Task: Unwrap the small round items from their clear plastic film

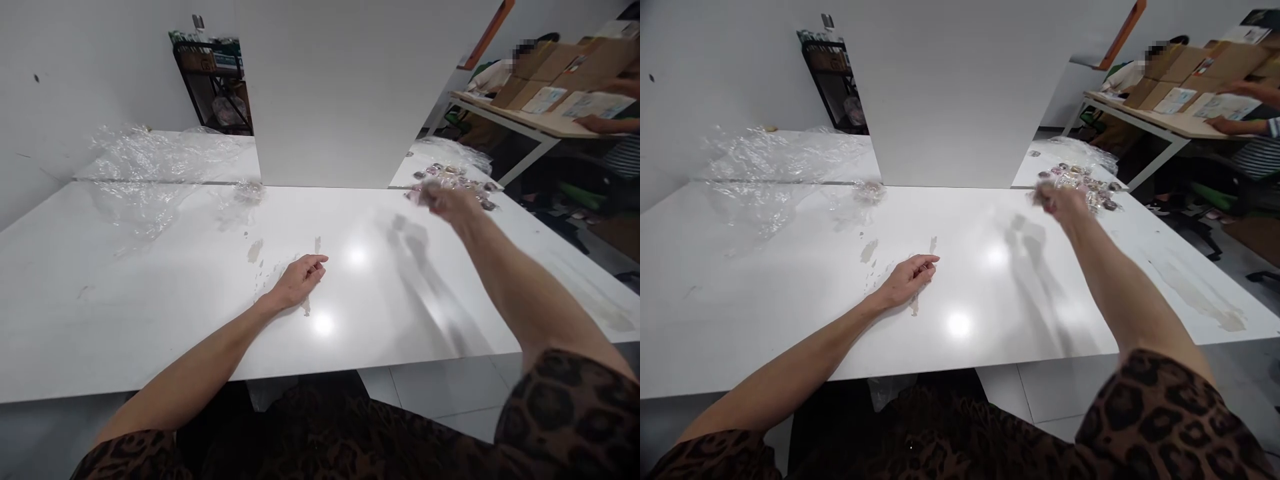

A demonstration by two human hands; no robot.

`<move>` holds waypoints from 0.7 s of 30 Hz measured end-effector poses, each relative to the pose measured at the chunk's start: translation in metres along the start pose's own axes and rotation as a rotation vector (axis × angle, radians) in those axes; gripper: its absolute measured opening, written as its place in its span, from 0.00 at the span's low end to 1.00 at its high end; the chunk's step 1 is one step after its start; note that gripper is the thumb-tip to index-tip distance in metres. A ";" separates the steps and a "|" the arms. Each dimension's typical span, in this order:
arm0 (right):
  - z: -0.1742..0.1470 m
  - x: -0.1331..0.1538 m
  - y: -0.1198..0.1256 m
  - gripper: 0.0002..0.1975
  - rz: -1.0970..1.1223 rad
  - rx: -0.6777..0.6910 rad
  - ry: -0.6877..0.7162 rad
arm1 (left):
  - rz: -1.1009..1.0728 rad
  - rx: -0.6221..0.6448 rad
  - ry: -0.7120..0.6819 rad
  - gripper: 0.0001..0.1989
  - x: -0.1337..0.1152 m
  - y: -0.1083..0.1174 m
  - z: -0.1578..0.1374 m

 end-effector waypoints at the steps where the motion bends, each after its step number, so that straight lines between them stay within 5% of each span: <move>1: 0.022 0.008 -0.003 0.14 0.017 -0.062 -0.010 | -0.017 0.001 0.003 0.22 0.001 0.000 0.000; 2: 0.038 0.013 -0.004 0.14 0.028 -0.172 -0.048 | -0.035 0.005 0.007 0.22 0.002 0.001 0.000; 5: 0.045 0.016 -0.018 0.14 0.033 -0.227 -0.024 | -0.078 0.028 0.028 0.24 0.005 0.002 0.000; 12: -0.103 -0.035 -0.053 0.11 0.069 0.148 -0.052 | -0.088 -0.022 -0.006 0.20 0.005 0.003 0.003; 16: -0.188 -0.036 -0.083 0.15 0.102 0.433 -0.046 | 0.017 -0.289 -0.142 0.16 0.002 0.022 0.007; 21: -0.265 -0.015 -0.129 0.18 0.121 0.764 0.030 | 0.232 -0.681 -0.154 0.17 -0.004 0.077 0.007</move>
Point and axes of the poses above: each hand's wrist, its own z-axis towards the middle knuckle, its own y-axis out of the back of the hand, x = y × z, the point moved 5 cm from there along z, towards the middle knuckle, and after that the axes turned 5 degrees about y, right-handed, at the moved point
